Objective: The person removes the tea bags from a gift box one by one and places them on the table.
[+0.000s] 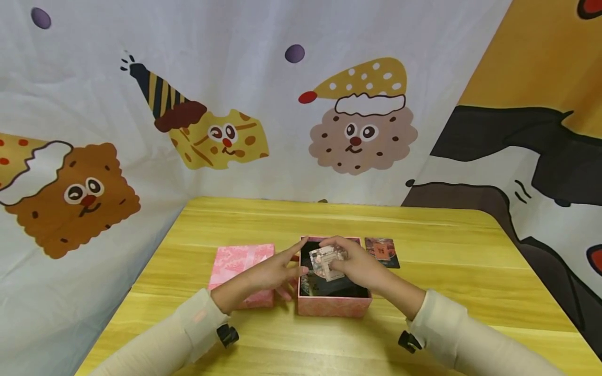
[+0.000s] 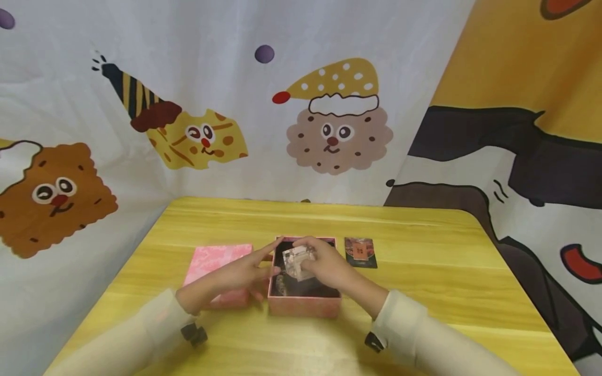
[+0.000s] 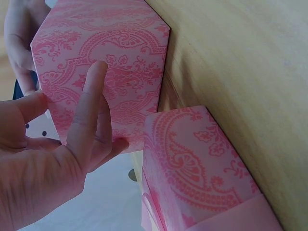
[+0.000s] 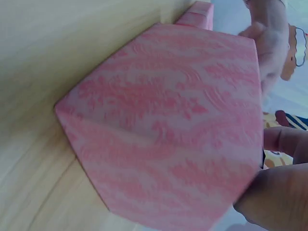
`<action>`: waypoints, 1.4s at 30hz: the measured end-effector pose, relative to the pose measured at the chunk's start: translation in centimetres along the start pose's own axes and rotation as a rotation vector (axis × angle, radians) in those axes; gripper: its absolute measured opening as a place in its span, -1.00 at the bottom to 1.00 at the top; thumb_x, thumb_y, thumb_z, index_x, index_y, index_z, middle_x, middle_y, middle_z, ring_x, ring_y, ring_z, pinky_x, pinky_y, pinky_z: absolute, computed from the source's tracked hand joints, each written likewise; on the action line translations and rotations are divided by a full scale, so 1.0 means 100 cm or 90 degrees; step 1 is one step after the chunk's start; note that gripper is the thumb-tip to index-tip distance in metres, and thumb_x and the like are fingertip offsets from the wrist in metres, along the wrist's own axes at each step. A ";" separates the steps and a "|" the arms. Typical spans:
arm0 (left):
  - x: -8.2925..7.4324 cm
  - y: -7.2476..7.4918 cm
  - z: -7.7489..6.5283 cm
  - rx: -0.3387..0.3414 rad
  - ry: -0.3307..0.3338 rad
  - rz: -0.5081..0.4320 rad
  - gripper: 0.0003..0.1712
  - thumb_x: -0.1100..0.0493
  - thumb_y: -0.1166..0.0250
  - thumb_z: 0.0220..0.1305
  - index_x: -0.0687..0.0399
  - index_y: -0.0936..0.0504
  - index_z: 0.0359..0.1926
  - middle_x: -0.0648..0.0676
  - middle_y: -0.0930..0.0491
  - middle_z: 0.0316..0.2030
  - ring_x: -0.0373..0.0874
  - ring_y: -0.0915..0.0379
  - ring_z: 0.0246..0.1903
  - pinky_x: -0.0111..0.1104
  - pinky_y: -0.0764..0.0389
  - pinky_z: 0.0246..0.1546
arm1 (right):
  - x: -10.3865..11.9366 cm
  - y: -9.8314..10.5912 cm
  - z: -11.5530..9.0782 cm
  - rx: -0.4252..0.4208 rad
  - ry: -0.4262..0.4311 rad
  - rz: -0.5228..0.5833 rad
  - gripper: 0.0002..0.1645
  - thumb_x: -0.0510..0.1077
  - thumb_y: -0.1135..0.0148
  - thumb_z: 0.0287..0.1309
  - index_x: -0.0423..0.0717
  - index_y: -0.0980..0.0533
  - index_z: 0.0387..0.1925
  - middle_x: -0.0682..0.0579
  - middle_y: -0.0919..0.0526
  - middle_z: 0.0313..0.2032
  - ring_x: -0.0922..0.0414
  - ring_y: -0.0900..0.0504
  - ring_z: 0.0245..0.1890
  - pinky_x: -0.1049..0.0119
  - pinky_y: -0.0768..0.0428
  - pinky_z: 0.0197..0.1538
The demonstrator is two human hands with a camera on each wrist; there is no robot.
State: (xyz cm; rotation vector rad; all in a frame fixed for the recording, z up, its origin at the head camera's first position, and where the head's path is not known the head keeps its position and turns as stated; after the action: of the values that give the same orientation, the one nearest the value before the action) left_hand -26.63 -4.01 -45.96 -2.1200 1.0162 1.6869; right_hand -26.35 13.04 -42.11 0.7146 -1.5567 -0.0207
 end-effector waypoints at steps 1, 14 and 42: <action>0.000 0.000 0.000 0.000 0.001 0.000 -0.10 0.06 -0.16 0.58 -0.48 0.17 0.66 0.44 -0.21 0.46 0.17 -0.71 -0.37 0.03 -0.79 -0.40 | 0.000 0.004 -0.002 -0.005 -0.001 0.006 -0.44 -0.31 -0.16 0.36 -0.11 -0.43 0.37 -0.24 -0.43 0.33 0.15 -0.20 -0.63 0.31 -0.36 -0.49; -0.001 -0.003 -0.004 0.003 -0.002 0.004 -0.08 0.01 -0.21 0.55 -0.54 0.17 0.65 0.41 -0.08 0.53 0.12 -0.67 -0.51 0.04 -0.78 -0.42 | -0.009 0.056 -0.038 -0.080 -0.018 0.134 -0.44 -0.28 -0.19 0.41 -0.22 -0.33 0.38 -0.29 -0.41 0.21 0.00 -0.54 -0.04 0.27 -0.68 -0.15; 0.000 -0.001 -0.002 0.007 0.001 0.020 -0.04 -0.05 -0.25 0.51 -0.57 0.18 0.64 0.43 -0.22 0.46 0.18 -0.72 -0.45 0.03 -0.79 -0.37 | -0.100 0.100 -0.058 -0.112 -0.097 0.095 -0.39 -0.23 -0.06 0.52 -0.36 -0.21 0.47 -0.42 -0.11 0.47 0.01 -0.46 0.03 0.26 -0.57 -0.12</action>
State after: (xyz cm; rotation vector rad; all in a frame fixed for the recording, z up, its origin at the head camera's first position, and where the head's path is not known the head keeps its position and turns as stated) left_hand -26.41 -4.08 -45.86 -2.1093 1.0625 1.6907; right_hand -25.86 27.81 -45.93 0.4657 -1.7276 -0.1014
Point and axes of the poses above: each hand's wrist, its own z-axis towards the middle knuckle, its own y-axis out of the back of the hand, x = y × z, the point moved 8 cm from there along z, towards the middle knuckle
